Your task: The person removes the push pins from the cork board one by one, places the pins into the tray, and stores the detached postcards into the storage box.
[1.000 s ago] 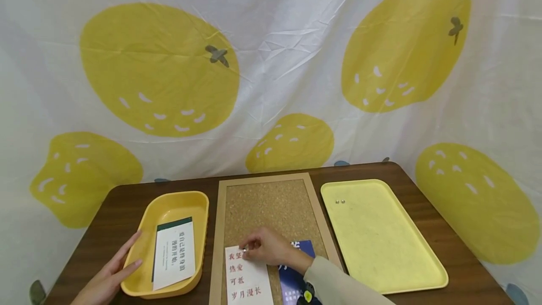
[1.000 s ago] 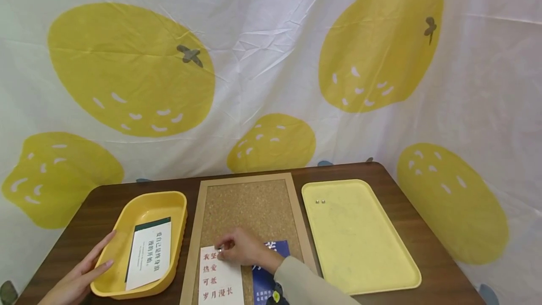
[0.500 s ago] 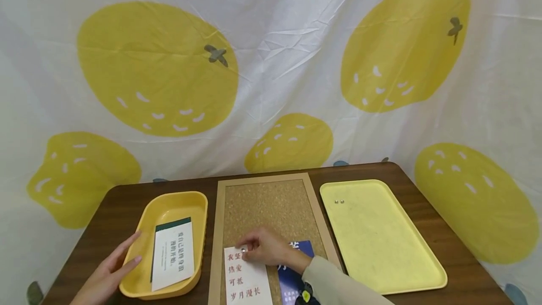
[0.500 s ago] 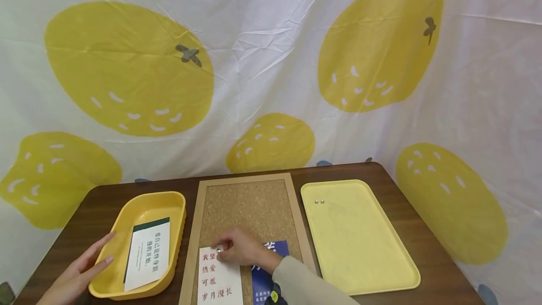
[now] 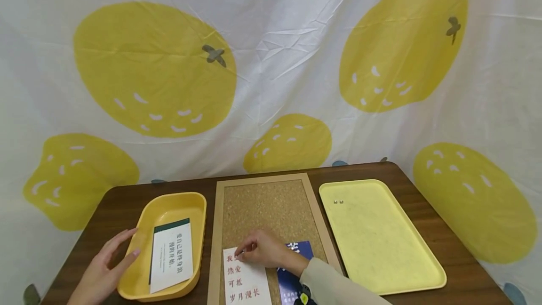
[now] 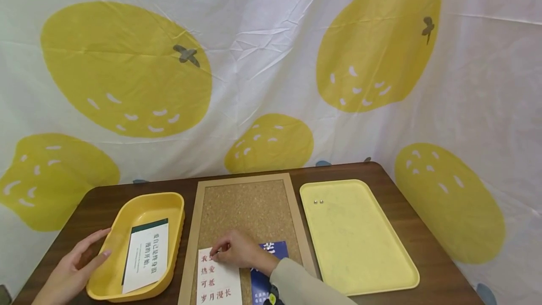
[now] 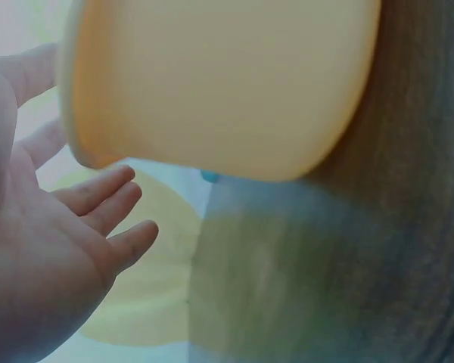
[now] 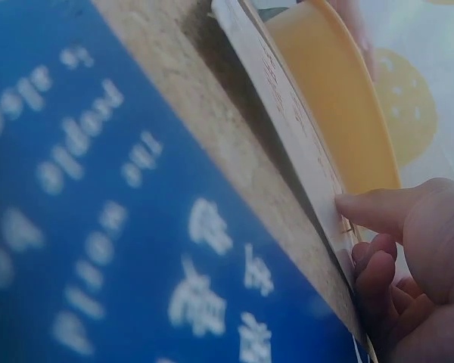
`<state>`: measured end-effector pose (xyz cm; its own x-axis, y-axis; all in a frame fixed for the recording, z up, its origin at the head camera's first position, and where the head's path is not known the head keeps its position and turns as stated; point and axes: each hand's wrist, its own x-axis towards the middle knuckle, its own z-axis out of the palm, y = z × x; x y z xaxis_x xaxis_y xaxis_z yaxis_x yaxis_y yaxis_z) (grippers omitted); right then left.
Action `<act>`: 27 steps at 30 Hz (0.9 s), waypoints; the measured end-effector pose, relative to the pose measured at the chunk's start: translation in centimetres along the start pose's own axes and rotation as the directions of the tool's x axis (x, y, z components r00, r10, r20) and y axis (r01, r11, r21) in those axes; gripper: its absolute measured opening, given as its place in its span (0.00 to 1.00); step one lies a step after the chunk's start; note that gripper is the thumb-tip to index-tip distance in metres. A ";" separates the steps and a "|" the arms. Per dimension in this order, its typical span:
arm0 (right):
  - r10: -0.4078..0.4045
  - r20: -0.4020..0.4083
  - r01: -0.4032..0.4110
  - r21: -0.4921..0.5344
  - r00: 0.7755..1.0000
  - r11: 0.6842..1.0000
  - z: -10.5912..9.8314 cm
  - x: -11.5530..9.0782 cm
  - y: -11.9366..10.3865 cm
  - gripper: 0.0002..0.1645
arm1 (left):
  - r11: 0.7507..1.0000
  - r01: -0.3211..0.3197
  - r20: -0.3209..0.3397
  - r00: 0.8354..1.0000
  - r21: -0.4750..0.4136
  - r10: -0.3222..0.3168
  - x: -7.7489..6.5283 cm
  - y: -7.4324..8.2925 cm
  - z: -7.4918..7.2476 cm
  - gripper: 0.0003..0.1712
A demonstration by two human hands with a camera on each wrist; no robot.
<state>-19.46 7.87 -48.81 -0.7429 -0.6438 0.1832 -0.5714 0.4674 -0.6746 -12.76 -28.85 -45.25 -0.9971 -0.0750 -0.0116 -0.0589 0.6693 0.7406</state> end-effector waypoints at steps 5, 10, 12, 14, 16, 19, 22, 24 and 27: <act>-0.004 -0.002 0.004 0.024 1.000 1.000 0.1 0.0 0.2 0.03 | 0.998 -0.045 -0.041 0.998 0.042 0.047 -0.4 1.2 -0.1 0.39; 0.003 -0.001 -0.003 0.035 1.000 0.999 0.1 0.0 0.2 0.05 | 0.985 -0.165 -0.092 0.981 0.050 0.169 -0.9 2.8 0.1 0.34; 0.008 -0.002 -0.008 0.036 1.000 0.999 0.1 0.0 0.2 0.07 | 0.978 -0.204 -0.094 0.974 0.048 0.208 -1.2 3.5 0.1 0.31; 0.018 -0.003 -0.018 0.050 1.000 0.999 0.0 0.0 0.2 0.09 | 0.973 -0.227 -0.085 0.969 0.044 0.230 -1.5 4.2 0.2 0.30; 0.027 -0.001 -0.027 0.059 1.000 0.998 0.0 0.0 0.2 0.10 | 0.971 -0.234 -0.063 0.969 0.057 0.237 -1.7 5.0 0.3 0.30; 0.048 0.004 -0.048 0.076 0.999 0.996 -0.1 0.0 0.2 0.11 | 0.966 -0.246 -0.029 0.968 0.076 0.249 -2.0 6.0 0.7 0.30; 0.050 0.007 -0.050 0.077 0.999 0.996 -0.1 0.0 0.3 0.10 | 0.959 -0.267 -0.002 0.963 0.094 0.269 -2.3 7.1 1.1 0.28; 0.046 0.006 -0.046 0.086 0.999 0.995 -0.1 0.0 0.3 0.08 | 0.953 -0.287 0.014 0.958 0.096 0.287 -2.6 7.8 1.5 0.27; 0.034 -0.001 -0.034 0.093 0.999 0.995 -0.1 0.1 0.4 0.06 | 0.939 -0.329 0.037 0.945 0.106 0.326 -2.9 8.9 2.1 0.26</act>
<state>-19.78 8.07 -49.01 -0.7626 -0.6265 0.1610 -0.5108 0.4305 -0.7442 -10.45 -21.16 -40.04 -0.9628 0.1748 0.2062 0.2672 0.7312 0.6277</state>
